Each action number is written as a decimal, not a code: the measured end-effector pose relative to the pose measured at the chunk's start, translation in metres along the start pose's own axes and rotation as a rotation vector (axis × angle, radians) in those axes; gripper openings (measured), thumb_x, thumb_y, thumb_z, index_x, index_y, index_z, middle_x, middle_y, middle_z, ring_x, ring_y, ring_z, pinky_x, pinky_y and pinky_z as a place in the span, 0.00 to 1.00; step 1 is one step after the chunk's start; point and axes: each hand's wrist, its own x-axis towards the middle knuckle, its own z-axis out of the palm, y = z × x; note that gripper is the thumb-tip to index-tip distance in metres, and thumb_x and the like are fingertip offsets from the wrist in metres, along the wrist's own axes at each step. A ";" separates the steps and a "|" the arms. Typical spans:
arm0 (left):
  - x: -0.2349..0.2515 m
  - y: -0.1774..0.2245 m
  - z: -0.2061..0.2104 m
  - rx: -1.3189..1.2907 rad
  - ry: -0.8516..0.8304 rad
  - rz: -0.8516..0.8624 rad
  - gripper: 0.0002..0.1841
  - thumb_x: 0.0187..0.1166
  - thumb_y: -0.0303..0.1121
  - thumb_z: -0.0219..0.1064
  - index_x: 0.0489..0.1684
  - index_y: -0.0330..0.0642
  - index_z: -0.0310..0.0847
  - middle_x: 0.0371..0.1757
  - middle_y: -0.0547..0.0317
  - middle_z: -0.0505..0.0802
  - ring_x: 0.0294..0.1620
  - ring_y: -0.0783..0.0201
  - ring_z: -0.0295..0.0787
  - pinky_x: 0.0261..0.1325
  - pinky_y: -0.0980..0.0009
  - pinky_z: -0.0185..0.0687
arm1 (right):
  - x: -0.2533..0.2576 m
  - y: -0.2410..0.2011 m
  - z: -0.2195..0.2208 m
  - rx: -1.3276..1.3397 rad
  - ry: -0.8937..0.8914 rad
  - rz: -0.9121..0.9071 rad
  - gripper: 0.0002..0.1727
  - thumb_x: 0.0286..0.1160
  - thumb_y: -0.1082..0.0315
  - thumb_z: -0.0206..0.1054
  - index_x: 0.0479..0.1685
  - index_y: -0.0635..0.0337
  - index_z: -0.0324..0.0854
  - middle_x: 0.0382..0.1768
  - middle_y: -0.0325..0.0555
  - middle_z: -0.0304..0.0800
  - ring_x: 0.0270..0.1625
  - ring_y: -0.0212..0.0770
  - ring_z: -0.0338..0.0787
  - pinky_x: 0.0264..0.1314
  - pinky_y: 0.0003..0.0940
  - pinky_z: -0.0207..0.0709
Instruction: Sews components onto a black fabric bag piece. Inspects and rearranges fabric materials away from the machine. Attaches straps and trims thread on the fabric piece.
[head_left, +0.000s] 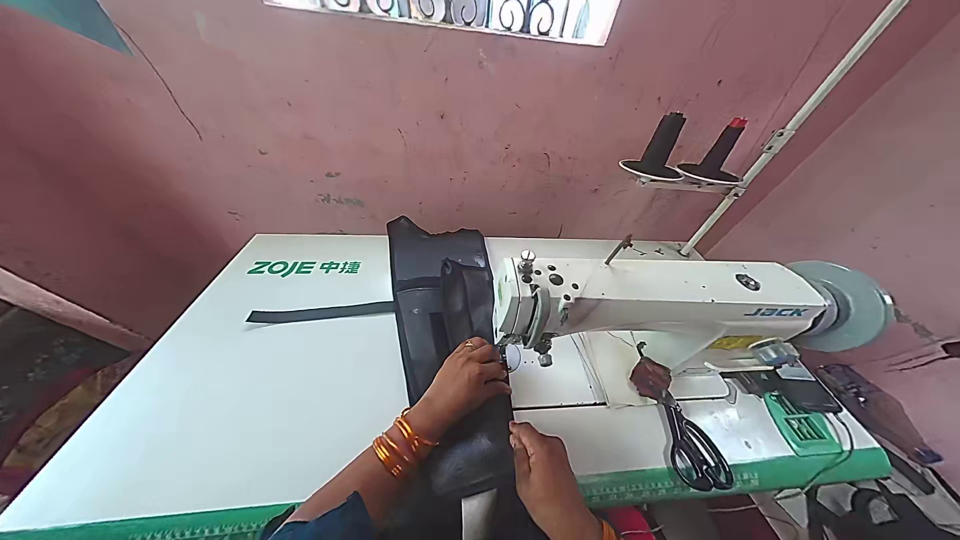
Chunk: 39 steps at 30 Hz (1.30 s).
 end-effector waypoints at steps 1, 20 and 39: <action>0.005 -0.004 -0.001 0.001 -0.007 -0.033 0.18 0.76 0.51 0.73 0.31 0.44 0.92 0.45 0.55 0.94 0.59 0.53 0.89 0.71 0.58 0.78 | 0.007 0.003 0.001 -0.001 0.015 -0.012 0.12 0.70 0.79 0.61 0.43 0.73 0.90 0.27 0.56 0.92 0.30 0.51 0.95 0.36 0.47 0.87; 0.001 0.079 -0.050 -0.216 -0.372 -0.504 0.19 0.77 0.43 0.73 0.56 0.38 0.91 0.58 0.43 0.94 0.67 0.43 0.87 0.72 0.44 0.78 | 0.036 0.012 -0.010 0.952 -0.028 0.623 0.13 0.85 0.78 0.57 0.61 0.71 0.80 0.37 0.50 0.92 0.29 0.38 0.91 0.30 0.34 0.88; -0.047 0.139 0.010 0.211 0.083 -0.354 0.15 0.68 0.22 0.67 0.47 0.44 0.96 0.47 0.50 0.95 0.53 0.47 0.92 0.52 0.52 0.89 | -0.054 0.006 -0.014 -0.076 -0.076 -0.140 0.15 0.59 0.82 0.65 0.46 0.73 0.88 0.29 0.58 0.92 0.32 0.55 0.96 0.37 0.49 0.88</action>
